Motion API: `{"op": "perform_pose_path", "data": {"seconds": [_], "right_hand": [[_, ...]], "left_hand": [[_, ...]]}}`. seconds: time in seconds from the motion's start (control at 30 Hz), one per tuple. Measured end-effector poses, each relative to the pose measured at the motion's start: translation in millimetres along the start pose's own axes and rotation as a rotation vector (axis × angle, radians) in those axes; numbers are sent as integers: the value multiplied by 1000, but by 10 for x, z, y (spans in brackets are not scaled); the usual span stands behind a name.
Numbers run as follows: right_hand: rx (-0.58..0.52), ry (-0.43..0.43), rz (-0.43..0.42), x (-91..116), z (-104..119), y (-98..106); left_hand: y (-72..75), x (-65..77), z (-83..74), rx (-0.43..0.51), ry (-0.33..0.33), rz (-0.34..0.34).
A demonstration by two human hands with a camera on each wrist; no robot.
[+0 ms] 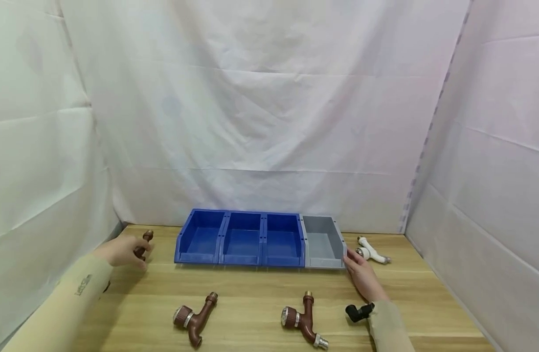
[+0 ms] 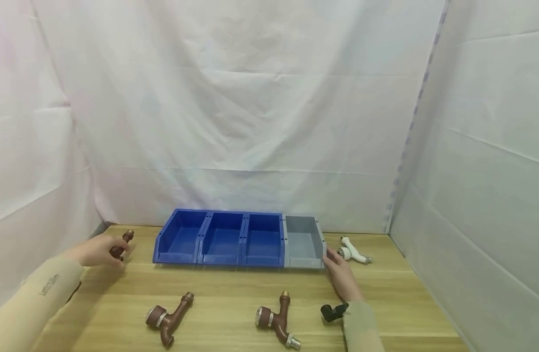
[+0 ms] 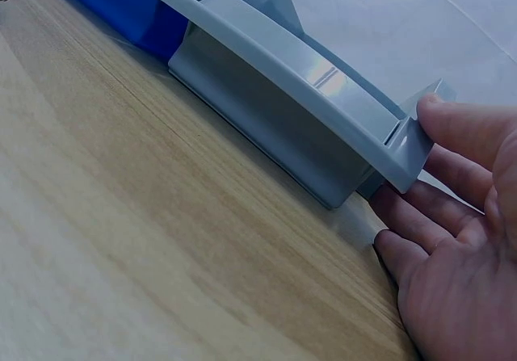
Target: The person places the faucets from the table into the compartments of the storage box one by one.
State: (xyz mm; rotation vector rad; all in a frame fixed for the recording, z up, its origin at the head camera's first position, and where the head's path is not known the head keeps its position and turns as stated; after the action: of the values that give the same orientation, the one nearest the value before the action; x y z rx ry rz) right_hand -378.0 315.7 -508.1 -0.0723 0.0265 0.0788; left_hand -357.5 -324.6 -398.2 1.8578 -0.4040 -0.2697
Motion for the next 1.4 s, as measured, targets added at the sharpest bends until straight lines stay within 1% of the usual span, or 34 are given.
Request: {"op": "perform_pose_path", "data": {"seconds": [0.1, 0.13, 0.23, 0.37, 0.47, 0.67, 1.03, 1.4], "right_hand": [[2, -3, 6, 14, -32, 9], [4, -3, 4, 24, -40, 12], [-5, -5, 0, 52, -52, 19], [-5, -1, -8, 59, -44, 25], [-4, -3, -11, 43, -31, 27], [-5, -6, -9, 33, -7, 16], [-15, -20, -2, 33, 20, 16], [-25, 4, 31, 16, 54, -22]], "left_hand": [[-38, 2, 22, 3, 33, 5], [-40, -7, 18, 7, 31, 4], [-9, -40, -15, -4, -8, -10], [47, -48, -51, -7, -21, -13], [59, -28, -41, 1, -1, -10], [57, -4, -35, 25, -10, 2], [91, -7, -70, 11, -14, 8], [67, -7, -78, 33, 11, 32]]}}
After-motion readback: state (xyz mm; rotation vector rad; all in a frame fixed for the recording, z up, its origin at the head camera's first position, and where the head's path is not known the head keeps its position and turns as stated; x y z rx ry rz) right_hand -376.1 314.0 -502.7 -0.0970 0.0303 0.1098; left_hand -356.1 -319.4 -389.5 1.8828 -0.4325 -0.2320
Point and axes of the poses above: each hand's wrist, its own x-axis away from the middle knuckle, its own y-axis out of the back of the hand, z = x × y, the point moved 4 cm from there along -x, towards the middle knuckle, and after that the axes turned 3 degrees about x, right-handed, at the moved point
